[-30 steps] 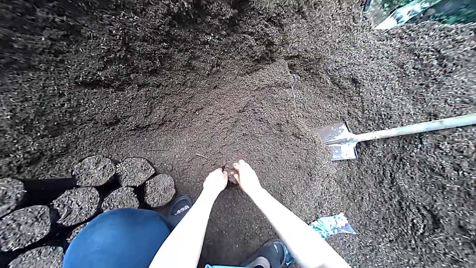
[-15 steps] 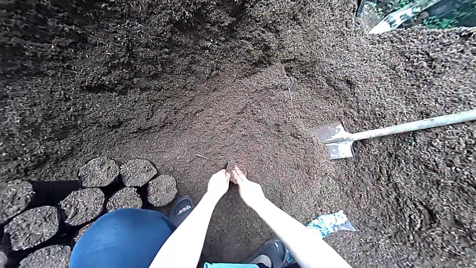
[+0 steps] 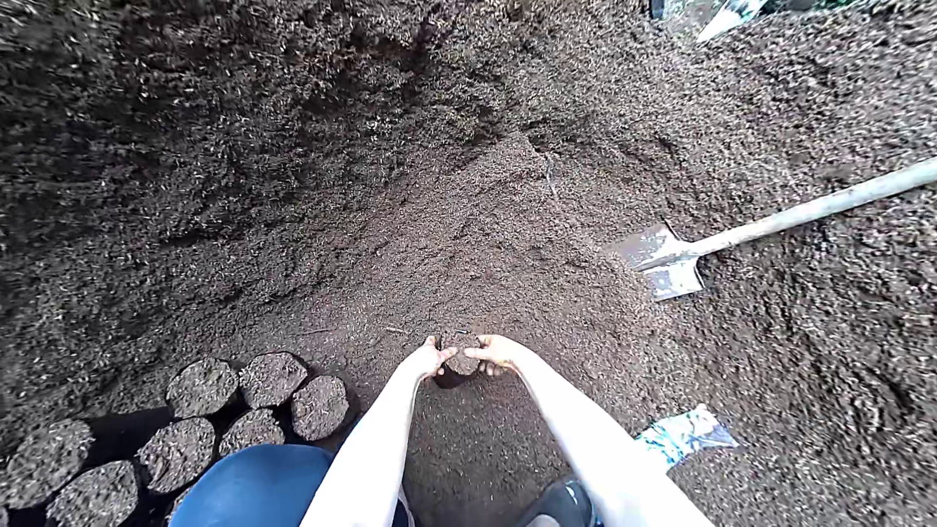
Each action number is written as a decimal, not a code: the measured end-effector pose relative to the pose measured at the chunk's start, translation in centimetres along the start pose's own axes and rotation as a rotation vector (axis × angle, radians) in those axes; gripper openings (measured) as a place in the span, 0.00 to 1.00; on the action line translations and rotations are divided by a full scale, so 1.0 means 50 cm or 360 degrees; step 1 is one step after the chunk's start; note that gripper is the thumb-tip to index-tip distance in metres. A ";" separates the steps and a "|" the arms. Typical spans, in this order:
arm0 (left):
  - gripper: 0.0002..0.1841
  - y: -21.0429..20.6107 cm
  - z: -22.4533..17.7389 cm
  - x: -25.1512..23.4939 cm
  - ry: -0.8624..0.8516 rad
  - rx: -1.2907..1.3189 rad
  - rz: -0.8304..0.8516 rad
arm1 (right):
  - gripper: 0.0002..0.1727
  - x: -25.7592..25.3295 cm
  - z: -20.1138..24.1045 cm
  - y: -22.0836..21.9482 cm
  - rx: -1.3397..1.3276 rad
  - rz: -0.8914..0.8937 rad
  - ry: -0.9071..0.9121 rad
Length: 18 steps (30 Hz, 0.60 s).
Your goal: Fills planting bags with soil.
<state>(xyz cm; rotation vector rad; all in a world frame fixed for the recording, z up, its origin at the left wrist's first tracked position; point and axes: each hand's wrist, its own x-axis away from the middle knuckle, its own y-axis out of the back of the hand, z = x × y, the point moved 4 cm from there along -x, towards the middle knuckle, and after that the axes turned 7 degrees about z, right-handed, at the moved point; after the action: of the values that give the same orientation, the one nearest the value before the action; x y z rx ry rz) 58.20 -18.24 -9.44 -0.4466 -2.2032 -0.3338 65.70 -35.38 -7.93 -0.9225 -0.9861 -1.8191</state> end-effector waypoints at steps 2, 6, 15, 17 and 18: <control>0.41 -0.003 0.002 -0.003 -0.0118 0.0026 -0.0091 | 0.30 0.001 0.023 -0.008 0.0289 -0.0141 0.0039; 0.33 -0.017 -0.016 -0.002 -0.0042 -0.0223 -0.0388 | 0.29 0.022 0.053 -0.022 0.0645 -0.0371 -0.0082; 0.26 -0.049 -0.003 -0.008 -0.1075 -0.0658 -0.0660 | 0.34 -0.114 -0.164 0.074 0.0066 -0.0483 0.0305; 0.23 -0.038 -0.025 0.002 -0.1173 -0.0595 -0.0672 | 0.40 -0.144 -0.212 0.015 0.0251 -0.0480 0.0134; 0.24 -0.021 -0.027 0.005 -0.1135 -0.0432 -0.0750 | 0.44 -0.149 -0.224 -0.017 0.0288 -0.0458 0.0059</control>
<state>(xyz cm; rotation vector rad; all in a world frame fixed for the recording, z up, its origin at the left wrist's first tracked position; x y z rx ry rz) 58.52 -19.66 -8.51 -0.1903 -2.9757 -0.8362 65.43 -42.59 -19.30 -0.6597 -1.2897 -1.9352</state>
